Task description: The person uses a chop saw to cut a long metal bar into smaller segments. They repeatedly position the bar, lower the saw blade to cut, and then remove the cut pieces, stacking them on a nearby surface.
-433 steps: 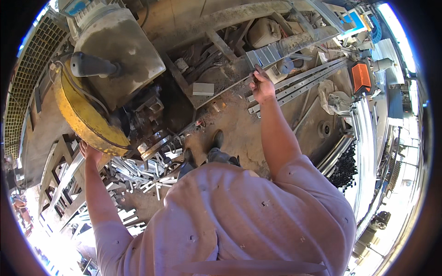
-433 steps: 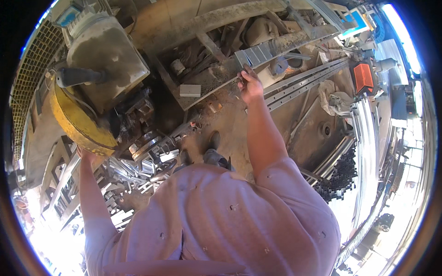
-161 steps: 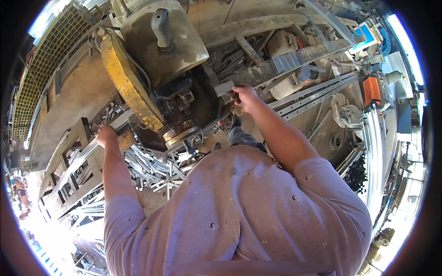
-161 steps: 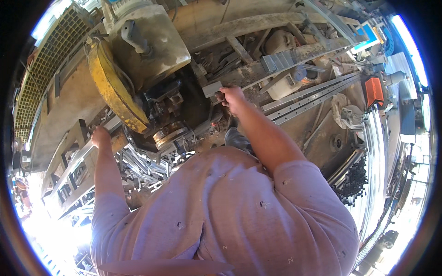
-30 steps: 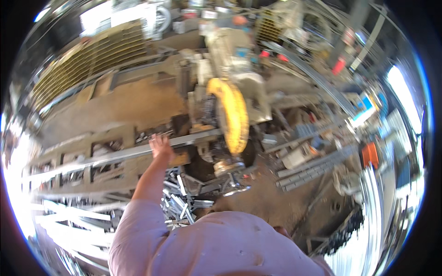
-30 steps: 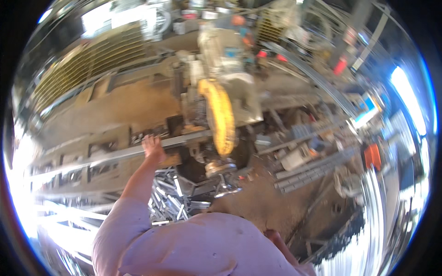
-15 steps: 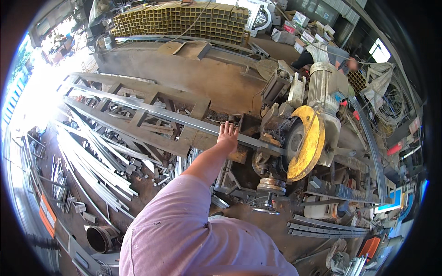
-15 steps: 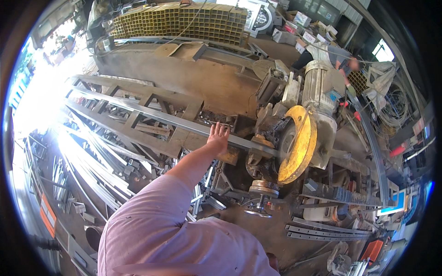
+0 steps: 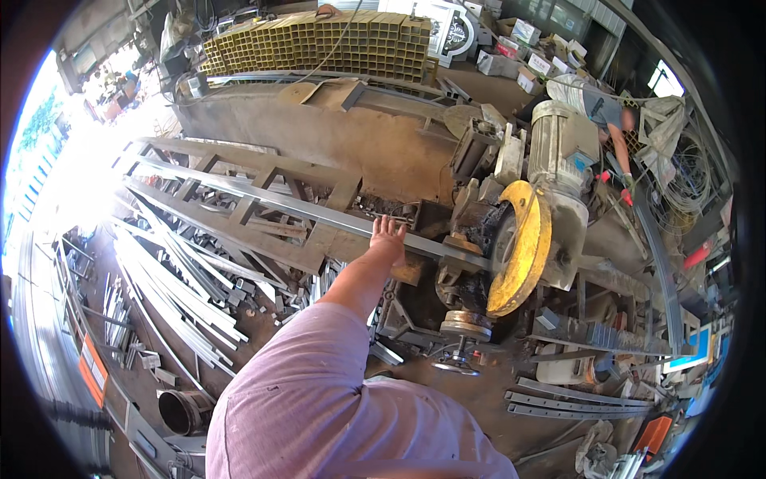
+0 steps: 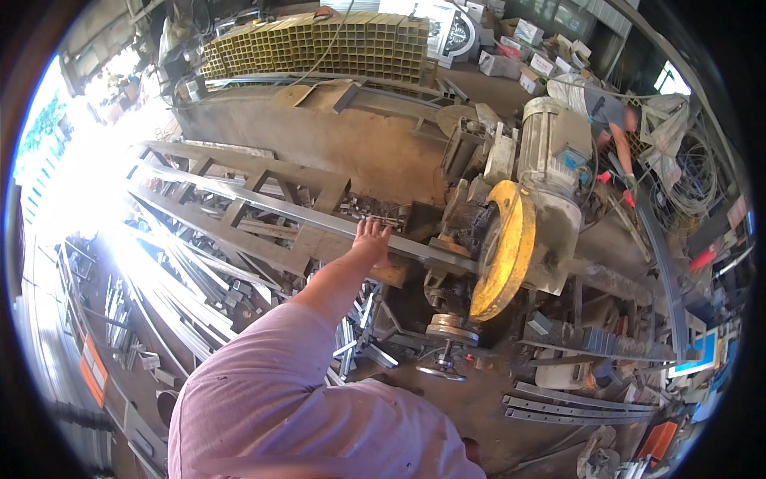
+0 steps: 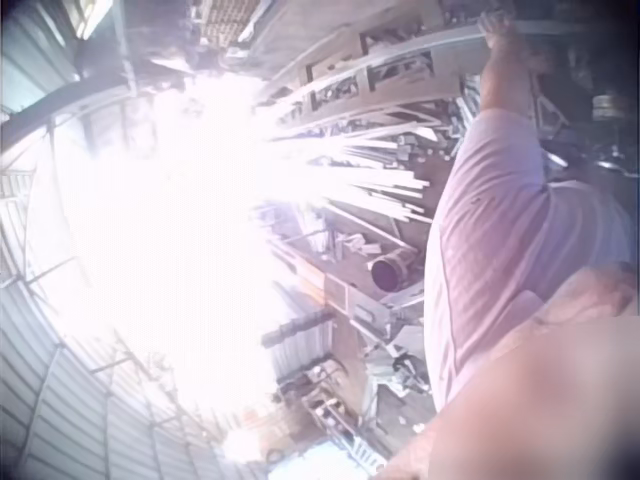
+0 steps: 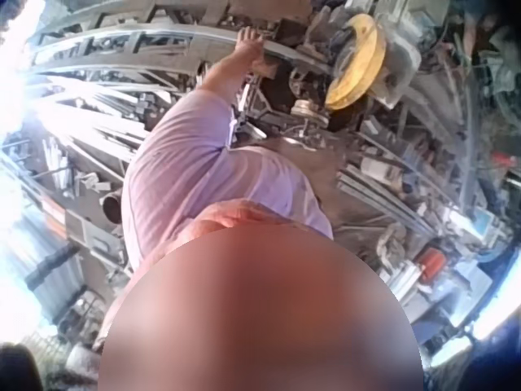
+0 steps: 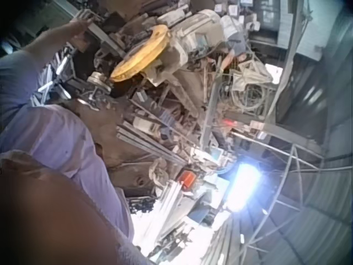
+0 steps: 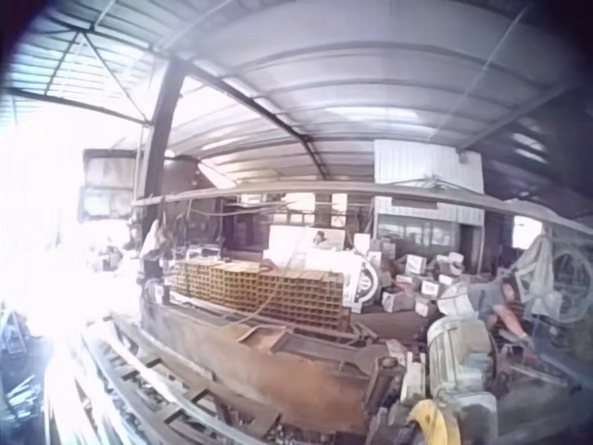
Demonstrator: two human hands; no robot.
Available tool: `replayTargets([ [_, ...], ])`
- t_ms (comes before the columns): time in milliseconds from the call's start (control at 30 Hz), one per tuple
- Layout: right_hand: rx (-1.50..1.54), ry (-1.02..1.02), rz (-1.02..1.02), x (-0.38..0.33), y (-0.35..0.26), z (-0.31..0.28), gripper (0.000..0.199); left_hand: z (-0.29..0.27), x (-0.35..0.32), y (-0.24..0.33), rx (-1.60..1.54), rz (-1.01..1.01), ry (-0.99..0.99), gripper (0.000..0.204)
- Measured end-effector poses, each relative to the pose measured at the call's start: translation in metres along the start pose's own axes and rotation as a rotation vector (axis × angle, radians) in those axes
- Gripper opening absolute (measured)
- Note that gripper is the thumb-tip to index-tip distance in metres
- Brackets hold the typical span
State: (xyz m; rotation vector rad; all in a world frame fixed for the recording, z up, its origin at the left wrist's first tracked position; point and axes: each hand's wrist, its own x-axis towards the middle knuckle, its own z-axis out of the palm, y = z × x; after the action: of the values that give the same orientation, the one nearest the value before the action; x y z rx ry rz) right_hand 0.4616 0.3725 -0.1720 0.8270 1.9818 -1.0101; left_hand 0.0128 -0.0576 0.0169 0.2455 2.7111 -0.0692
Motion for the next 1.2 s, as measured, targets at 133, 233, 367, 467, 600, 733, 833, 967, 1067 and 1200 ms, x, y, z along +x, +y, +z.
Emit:
replayTargets([
  [133, -0.027, 0.003, -0.046, 0.003, 0.029, -0.009, 0.027, -0.005, 0.000, 0.006, 0.044, -0.027, -0.030, 0.108],
  [233, -0.110, 0.011, -0.126, 0.002, 0.063, -0.014, 0.027, -0.009, -0.002, 0.011, 0.058, -0.058, -0.054, 0.110],
  [367, -0.295, 0.031, -0.313, 0.000, 0.116, -0.016, 0.027, -0.004, 0.003, 0.009, 0.031, -0.110, -0.069, 0.113],
  [467, -0.396, 0.063, -0.430, -0.005, 0.159, -0.012, 0.027, -0.019, -0.002, 0.024, 0.029, -0.105, -0.092, 0.110],
  [600, -0.480, 0.104, -0.565, -0.003, 0.206, -0.009, 0.027, -0.005, 0.008, 0.016, 0.044, -0.112, -0.029, 0.103],
  [733, -0.467, 0.226, -0.673, -0.008, 0.197, -0.013, 0.026, -0.004, 0.007, 0.013, 0.038, -0.127, 0.008, 0.104],
  [833, -0.417, 0.255, -0.509, -0.026, 0.170, -0.016, 0.023, -0.007, 0.010, 0.016, 0.094, -0.147, 0.007, 0.110],
  [967, -0.446, 0.280, -0.560, -0.020, 0.213, -0.012, 0.024, -0.002, 0.015, 0.019, 0.164, -0.126, -0.037, 0.119],
  [1067, 0.189, 0.128, -0.076, -0.037, 0.186, -0.013, 0.023, 0.006, 0.022, 0.010, 0.195, -0.177, -0.038, 0.120],
  [1200, 0.823, 0.089, 0.283, -0.045, 0.197, -0.001, 0.029, 0.008, 0.022, 0.018, 0.146, -0.175, -0.043, 0.110],
])
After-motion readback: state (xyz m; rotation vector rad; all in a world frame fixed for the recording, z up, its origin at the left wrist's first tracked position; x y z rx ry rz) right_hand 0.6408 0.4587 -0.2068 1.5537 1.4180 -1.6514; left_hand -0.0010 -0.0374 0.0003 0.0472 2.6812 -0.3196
